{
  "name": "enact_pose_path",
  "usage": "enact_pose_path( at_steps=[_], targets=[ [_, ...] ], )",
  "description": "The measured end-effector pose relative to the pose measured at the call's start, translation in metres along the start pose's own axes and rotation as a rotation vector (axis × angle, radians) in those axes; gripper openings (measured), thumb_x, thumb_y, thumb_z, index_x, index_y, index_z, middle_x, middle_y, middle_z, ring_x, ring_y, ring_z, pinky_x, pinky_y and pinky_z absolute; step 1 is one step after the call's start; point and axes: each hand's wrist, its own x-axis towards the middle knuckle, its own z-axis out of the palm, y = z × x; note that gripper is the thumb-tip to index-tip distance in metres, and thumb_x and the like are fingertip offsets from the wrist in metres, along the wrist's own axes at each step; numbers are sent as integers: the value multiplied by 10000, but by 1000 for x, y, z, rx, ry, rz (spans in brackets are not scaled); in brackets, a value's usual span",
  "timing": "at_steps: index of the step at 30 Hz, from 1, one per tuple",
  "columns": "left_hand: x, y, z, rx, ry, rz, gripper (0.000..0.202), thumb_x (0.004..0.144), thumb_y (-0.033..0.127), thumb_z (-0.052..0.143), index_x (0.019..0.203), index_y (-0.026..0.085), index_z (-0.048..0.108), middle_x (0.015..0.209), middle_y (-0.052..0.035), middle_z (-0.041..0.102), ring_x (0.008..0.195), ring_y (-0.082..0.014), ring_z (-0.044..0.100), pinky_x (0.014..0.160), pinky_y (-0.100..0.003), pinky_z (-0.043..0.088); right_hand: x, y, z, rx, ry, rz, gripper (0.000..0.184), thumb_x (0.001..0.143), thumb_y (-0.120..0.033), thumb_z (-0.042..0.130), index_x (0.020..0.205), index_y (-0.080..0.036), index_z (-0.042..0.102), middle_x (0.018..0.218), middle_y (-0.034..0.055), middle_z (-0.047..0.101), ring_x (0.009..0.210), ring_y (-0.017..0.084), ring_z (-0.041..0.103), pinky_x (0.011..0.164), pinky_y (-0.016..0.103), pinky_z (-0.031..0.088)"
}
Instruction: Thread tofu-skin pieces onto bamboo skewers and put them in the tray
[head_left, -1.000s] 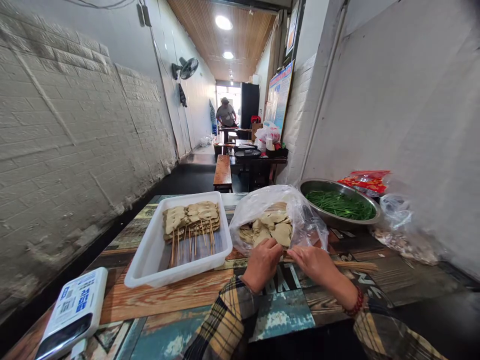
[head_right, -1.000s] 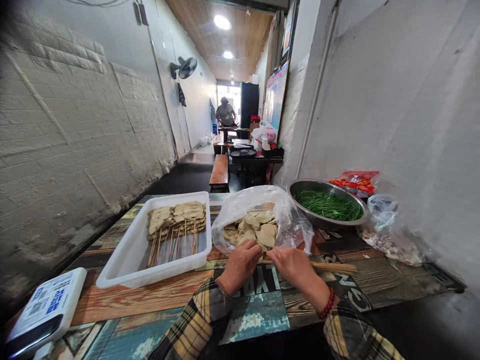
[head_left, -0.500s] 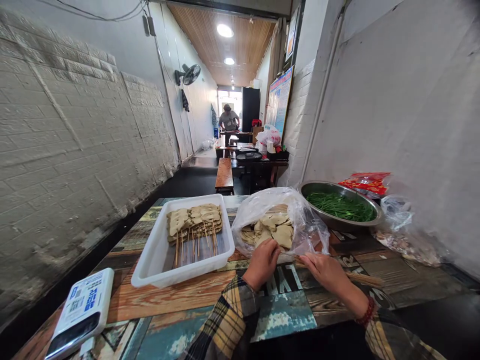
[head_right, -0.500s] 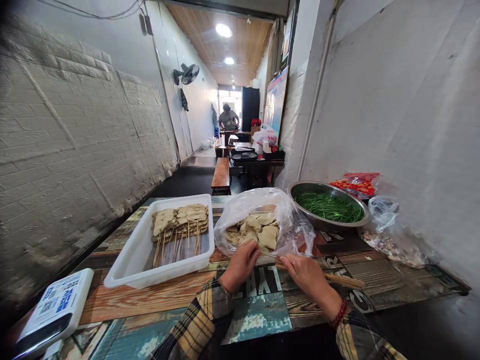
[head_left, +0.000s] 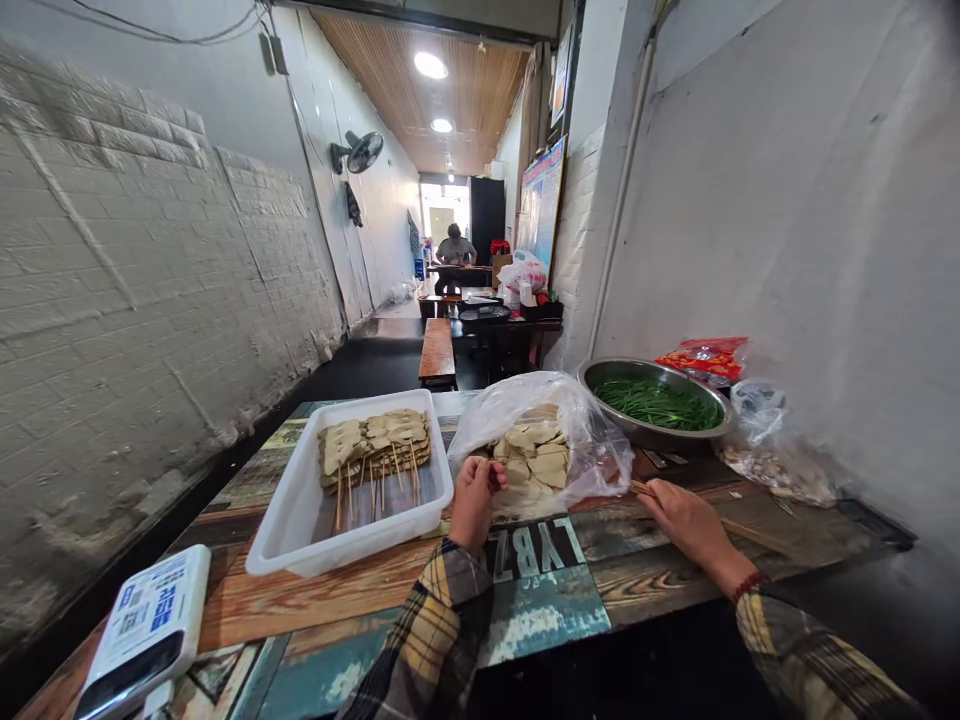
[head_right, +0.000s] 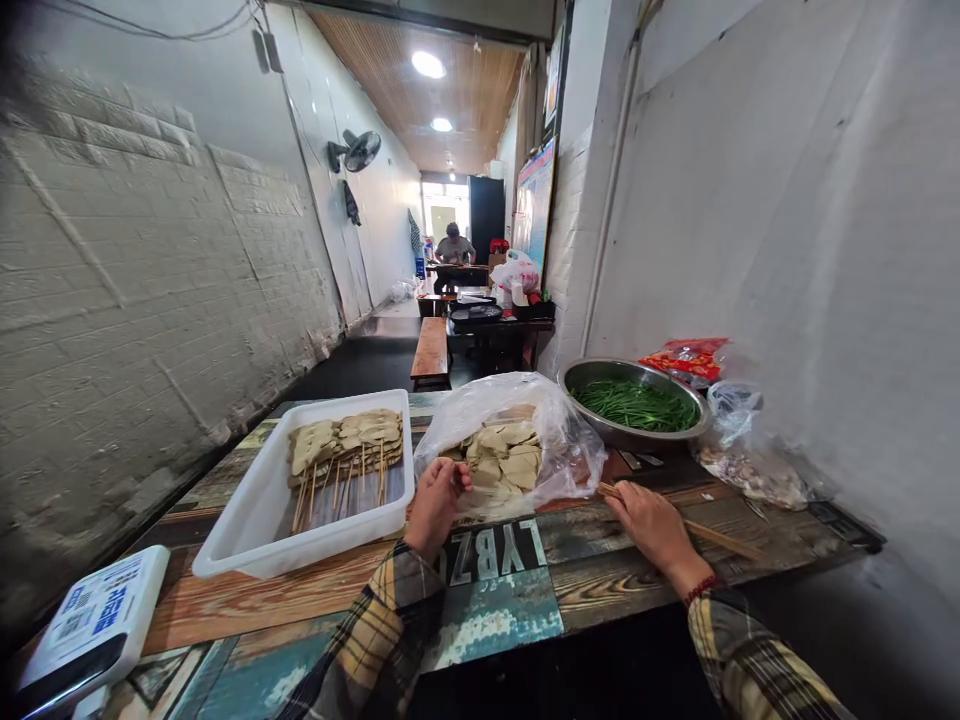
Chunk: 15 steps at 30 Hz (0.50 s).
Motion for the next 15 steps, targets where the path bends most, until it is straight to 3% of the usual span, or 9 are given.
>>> enact_pose_path(
  at_steps=[3, 6, 10, 15],
  targets=[
    [1, 1, 0, -14, -1, -21, 318, 718, 428, 685, 744, 189, 477, 678, 16, 614, 559, -93, 544, 537, -227, 451, 7, -3, 2, -8, -2, -57, 193, 978, -265, 453, 1077, -214, 611, 926, 70, 685, 844, 225, 631, 729, 322, 416],
    [1, 1, 1, -18, -12, -24, 332, 699, 420, 709, 737, 187, 476, 672, 15, 617, 562, -96, 551, 535, -226, 453, 8, -11, 0, 3, 15, -18, 333, 940, -172, 475, 1260, -212, 558, 1069, 98, 666, 966, 241, 607, 803, 348, 432],
    [3, 1, 1, -13, -25, -6, 324, 697, 413, 713, 741, 178, 494, 687, 19, 620, 561, -85, 555, 543, -218, 458, -9, -30, -13, 54, 32, 64, 382, 936, -170, 466, 1311, -200, 536, 1199, 126, 629, 1099, 267, 563, 918, 397, 425],
    [3, 1, 4, 21, -81, -7, 283, 729, 397, 687, 751, 183, 503, 700, 14, 623, 567, -95, 567, 540, -227, 464, -33, -54, -28, 198, -10, 24, 334, 956, -192, 429, 1248, -200, 591, 1205, 117, 627, 1116, 256, 565, 937, 392, 445]
  ],
)
